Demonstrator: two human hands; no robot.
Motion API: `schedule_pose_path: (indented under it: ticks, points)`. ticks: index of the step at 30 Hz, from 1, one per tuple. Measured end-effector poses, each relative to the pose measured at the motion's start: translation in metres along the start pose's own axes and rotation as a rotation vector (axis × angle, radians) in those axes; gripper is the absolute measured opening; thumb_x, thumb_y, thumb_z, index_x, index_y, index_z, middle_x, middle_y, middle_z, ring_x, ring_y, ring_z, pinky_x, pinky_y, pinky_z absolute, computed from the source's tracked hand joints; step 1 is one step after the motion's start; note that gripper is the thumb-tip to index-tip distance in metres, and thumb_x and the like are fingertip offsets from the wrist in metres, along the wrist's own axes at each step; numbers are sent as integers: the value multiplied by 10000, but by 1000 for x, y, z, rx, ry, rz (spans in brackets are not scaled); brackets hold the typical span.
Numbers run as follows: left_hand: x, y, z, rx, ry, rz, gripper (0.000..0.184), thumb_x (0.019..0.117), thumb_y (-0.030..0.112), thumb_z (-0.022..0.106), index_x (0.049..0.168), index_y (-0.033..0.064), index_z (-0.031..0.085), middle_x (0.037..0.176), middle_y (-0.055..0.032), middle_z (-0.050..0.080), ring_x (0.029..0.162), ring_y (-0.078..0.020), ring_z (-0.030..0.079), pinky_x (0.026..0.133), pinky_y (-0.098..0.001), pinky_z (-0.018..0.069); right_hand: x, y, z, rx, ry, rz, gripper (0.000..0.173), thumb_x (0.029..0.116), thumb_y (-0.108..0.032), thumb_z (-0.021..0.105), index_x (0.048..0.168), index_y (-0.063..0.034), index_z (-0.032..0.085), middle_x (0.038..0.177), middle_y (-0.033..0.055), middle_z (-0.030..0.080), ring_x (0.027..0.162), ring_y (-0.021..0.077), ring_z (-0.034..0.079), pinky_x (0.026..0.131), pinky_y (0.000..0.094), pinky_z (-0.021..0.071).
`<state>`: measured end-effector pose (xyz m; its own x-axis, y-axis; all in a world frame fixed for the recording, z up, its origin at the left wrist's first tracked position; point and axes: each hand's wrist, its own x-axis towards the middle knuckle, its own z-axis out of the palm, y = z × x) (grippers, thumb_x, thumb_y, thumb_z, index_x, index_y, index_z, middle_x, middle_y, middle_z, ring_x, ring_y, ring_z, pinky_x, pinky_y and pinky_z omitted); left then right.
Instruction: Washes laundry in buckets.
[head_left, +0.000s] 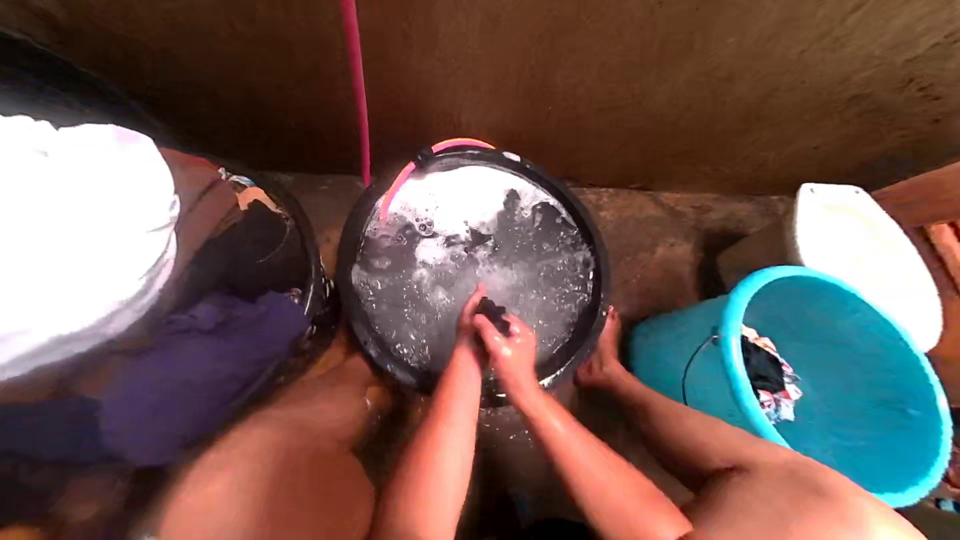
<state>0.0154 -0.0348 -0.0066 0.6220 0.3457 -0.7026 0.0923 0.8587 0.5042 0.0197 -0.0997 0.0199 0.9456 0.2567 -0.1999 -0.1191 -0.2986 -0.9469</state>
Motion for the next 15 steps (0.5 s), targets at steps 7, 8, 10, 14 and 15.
schedule_pose_path:
  ticks: [7, 8, 10, 14, 15]
  points:
    - [-2, -11, -3, 563, 176, -47, 418, 1125, 292, 394, 1174, -27, 660, 1090, -202, 661, 983, -285, 634, 857, -480, 529, 62, 27, 4, -364, -47, 193, 313, 967, -308, 635, 854, -26, 715, 788, 141, 695, 771, 295, 687, 730, 555, 550]
    - [-5, -7, -10, 456, 170, -17, 391, 1128, 240, 372, 1202, -36, 639, 1103, -192, 663, 996, -262, 633, 872, -457, 532, 43, 20, 9, -319, -76, 153, 305, 960, -290, 650, 821, -25, 707, 743, 112, 681, 723, 251, 676, 706, 515, 554]
    - [-5, -1, -24, 339, 127, -9, 384, 1135, 210, 273, 1253, -13, 563, 1084, -128, 618, 958, -178, 590, 845, -362, 511, 16, 17, 16, -335, -141, 84, 317, 952, -296, 654, 815, -21, 730, 747, 101, 695, 734, 231, 683, 730, 494, 558]
    - [1, 28, -34, 1055, 42, -31, 591, 1129, 437, 318, 1400, -22, 574, 1464, -271, 535, 1404, -394, 479, 1155, -593, 361, 85, 48, -24, -801, -225, 340, 569, 1039, -533, 491, 1187, -28, 707, 1179, 254, 699, 1139, 436, 660, 944, 670, 496]
    - [7, 36, -44, 1183, 63, 61, 605, 1122, 472, 310, 1412, 14, 580, 1475, -287, 517, 1407, -434, 463, 1156, -621, 350, 102, 52, -40, -890, -224, 366, 597, 1032, -549, 509, 1291, -34, 667, 1311, 265, 644, 1250, 449, 602, 1013, 682, 460]
